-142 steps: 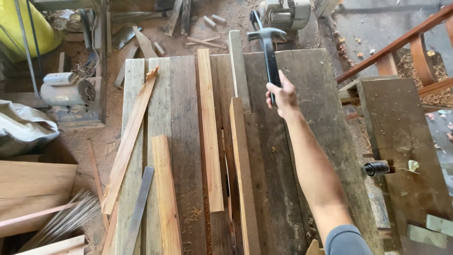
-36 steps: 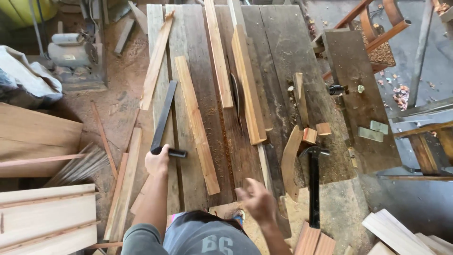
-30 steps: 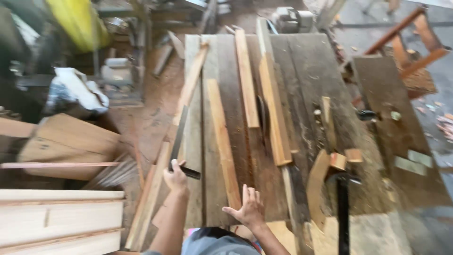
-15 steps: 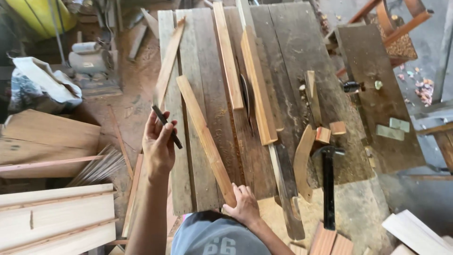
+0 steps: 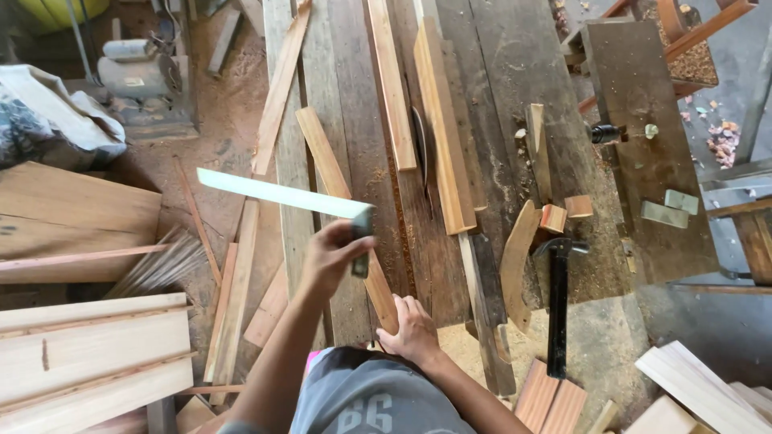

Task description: Measure and mark pieces of wood using a framing square and hammer in a carpentry workshop.

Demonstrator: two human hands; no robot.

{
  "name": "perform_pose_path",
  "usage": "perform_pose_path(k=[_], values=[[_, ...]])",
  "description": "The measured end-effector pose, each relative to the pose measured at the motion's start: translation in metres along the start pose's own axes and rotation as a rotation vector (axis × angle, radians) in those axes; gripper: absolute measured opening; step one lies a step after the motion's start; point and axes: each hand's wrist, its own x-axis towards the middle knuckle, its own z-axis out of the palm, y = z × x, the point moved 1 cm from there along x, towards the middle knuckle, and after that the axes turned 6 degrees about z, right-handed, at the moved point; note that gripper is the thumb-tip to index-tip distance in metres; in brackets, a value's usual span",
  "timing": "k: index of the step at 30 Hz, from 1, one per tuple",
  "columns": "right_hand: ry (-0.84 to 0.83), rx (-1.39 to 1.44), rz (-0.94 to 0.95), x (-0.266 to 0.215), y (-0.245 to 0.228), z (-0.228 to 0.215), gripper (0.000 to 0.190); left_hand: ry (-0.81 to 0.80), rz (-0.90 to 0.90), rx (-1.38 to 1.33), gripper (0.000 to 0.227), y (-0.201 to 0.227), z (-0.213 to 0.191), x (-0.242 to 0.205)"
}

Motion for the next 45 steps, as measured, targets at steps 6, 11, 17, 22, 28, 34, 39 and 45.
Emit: perform_pose_path(k=[6, 11, 17, 22, 28, 34, 39, 45], values=[[0.225, 0.108, 0.091, -0.011, 0.008, -0.01, 0.07, -0.116, 0.301, 0.942, 0.017, -0.086, 0.044, 0.063], [-0.187, 0.206, 0.312, -0.043, 0.044, -0.013, 0.08, -0.252, 0.538, 1.258, 0.005, -0.137, 0.062, 0.101], [-0.13, 0.261, 0.107, -0.097, 0.114, 0.059, 0.076, -0.266, 0.471, 1.315, 0.014, -0.185, 0.034, 0.135], [-0.238, 0.379, 0.255, -0.113, 0.11, 0.048, 0.062, -0.298, 0.484, 1.338, 0.014, -0.184, 0.045, 0.14], [-0.276, 0.347, 0.294, -0.116, 0.115, 0.047, 0.062, -0.298, 0.469, 1.34, 0.014, -0.191, 0.049, 0.145], [-0.232, 0.358, 0.263, -0.122, 0.108, 0.026, 0.071, -0.294, 0.464, 1.37, 0.011, -0.189, 0.056, 0.143], [-0.278, 0.406, 0.334, -0.123, 0.102, 0.007, 0.08, -0.297, 0.469, 1.365, 0.012, -0.192, 0.055, 0.144], [-0.309, 0.466, 0.283, -0.114, 0.105, 0.03, 0.082, -0.294, 0.439, 1.355, 0.009, -0.164, 0.061, 0.12]])
